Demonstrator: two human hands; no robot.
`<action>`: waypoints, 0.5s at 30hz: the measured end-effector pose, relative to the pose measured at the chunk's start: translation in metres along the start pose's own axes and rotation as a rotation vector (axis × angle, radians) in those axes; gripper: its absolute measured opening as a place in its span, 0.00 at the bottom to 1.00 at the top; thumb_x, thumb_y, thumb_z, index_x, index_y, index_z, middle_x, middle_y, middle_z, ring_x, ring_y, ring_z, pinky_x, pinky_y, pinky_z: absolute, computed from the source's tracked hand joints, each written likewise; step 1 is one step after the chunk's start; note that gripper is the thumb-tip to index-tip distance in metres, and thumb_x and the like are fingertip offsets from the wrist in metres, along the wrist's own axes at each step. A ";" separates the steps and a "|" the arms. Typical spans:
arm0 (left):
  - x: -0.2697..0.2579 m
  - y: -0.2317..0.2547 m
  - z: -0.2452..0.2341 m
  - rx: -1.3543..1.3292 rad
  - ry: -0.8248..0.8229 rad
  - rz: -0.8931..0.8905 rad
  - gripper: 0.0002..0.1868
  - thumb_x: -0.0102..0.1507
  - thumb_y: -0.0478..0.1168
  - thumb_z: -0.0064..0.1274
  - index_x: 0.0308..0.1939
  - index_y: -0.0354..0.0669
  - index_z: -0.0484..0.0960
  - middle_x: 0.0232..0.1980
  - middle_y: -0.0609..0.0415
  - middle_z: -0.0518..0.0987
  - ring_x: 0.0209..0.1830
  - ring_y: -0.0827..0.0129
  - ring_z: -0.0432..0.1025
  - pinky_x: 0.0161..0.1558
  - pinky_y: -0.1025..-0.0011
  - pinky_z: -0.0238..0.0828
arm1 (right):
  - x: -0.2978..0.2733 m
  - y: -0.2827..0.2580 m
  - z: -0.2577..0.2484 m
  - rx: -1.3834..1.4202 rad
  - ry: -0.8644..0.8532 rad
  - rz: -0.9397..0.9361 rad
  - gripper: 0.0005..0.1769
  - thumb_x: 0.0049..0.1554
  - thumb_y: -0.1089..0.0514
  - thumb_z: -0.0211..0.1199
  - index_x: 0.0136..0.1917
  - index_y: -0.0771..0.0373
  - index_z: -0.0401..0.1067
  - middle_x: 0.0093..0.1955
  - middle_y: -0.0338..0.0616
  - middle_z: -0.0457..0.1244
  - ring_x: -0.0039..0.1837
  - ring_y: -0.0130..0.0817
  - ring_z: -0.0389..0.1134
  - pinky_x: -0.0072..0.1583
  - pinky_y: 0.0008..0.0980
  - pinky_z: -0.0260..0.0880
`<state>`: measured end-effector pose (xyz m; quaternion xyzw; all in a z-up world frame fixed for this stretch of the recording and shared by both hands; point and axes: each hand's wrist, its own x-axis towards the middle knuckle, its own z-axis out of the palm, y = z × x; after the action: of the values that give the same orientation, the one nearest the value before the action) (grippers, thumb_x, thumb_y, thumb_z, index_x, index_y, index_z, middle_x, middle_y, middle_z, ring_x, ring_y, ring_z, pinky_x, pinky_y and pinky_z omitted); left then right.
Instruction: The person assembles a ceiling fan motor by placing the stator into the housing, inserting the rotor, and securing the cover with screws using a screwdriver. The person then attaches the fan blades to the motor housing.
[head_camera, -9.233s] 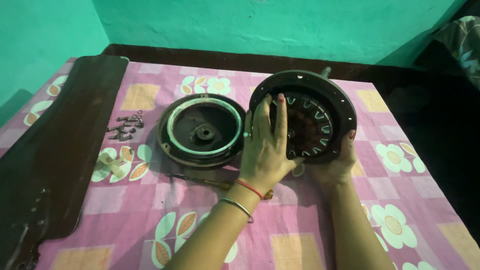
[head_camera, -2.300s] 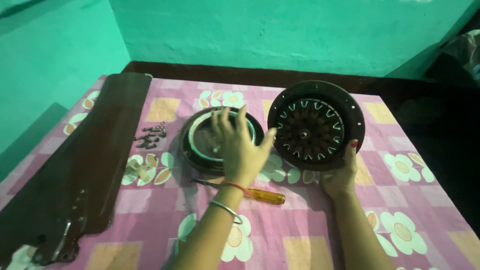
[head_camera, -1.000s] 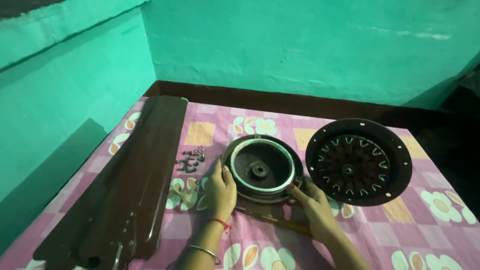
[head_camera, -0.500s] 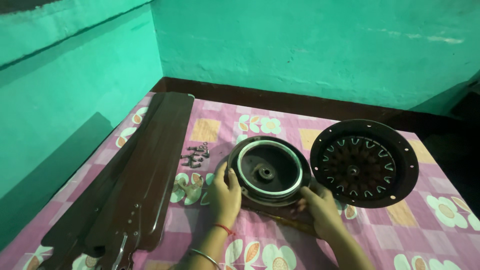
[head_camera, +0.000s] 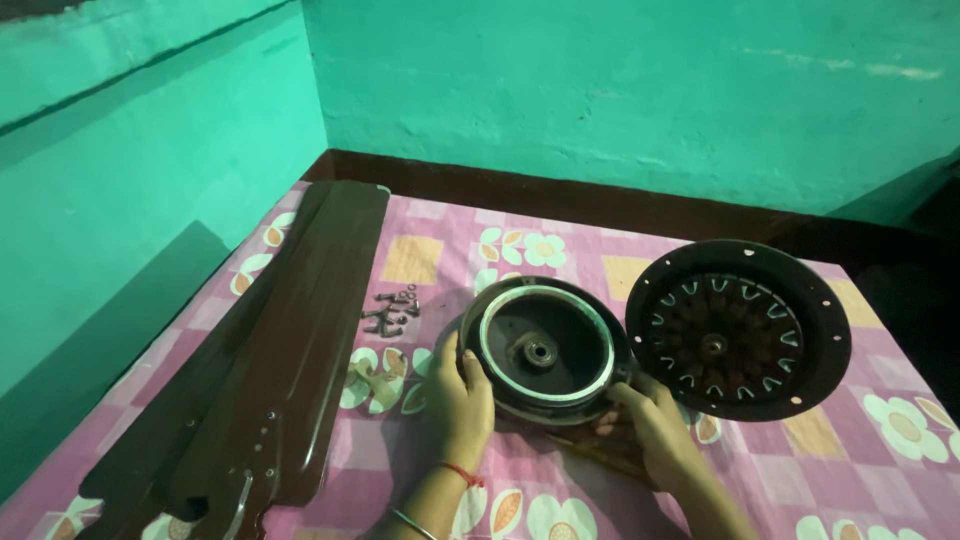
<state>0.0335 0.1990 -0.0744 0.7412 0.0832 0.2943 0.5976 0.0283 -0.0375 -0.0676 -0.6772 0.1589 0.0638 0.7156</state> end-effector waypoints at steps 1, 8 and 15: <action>-0.001 0.002 -0.001 -0.007 -0.003 0.001 0.18 0.66 0.35 0.44 0.58 0.35 0.79 0.52 0.41 0.84 0.51 0.51 0.79 0.52 0.61 0.73 | -0.001 0.001 0.001 -0.037 0.069 -0.006 0.19 0.57 0.61 0.59 0.61 0.68 0.68 0.42 0.51 0.66 0.38 0.37 0.68 0.41 0.36 0.73; 0.008 0.006 -0.006 -0.009 -0.052 -0.062 0.18 0.68 0.37 0.43 0.60 0.40 0.78 0.51 0.41 0.83 0.49 0.49 0.78 0.51 0.59 0.73 | -0.038 -0.008 0.031 -0.683 0.407 -0.870 0.19 0.49 0.60 0.64 0.53 0.68 0.66 0.51 0.53 0.63 0.55 0.47 0.65 0.59 0.44 0.64; 0.013 -0.014 0.005 0.126 0.032 0.107 0.17 0.67 0.37 0.44 0.59 0.39 0.79 0.53 0.41 0.83 0.53 0.47 0.76 0.53 0.57 0.71 | -0.061 -0.029 0.048 -1.225 0.358 -1.258 0.09 0.51 0.53 0.67 0.33 0.59 0.75 0.37 0.39 0.66 0.50 0.38 0.69 0.68 0.54 0.57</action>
<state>0.0497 0.2044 -0.0835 0.7760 0.0713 0.3319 0.5317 -0.0137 0.0150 -0.0195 -0.9021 -0.1943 -0.3733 0.0958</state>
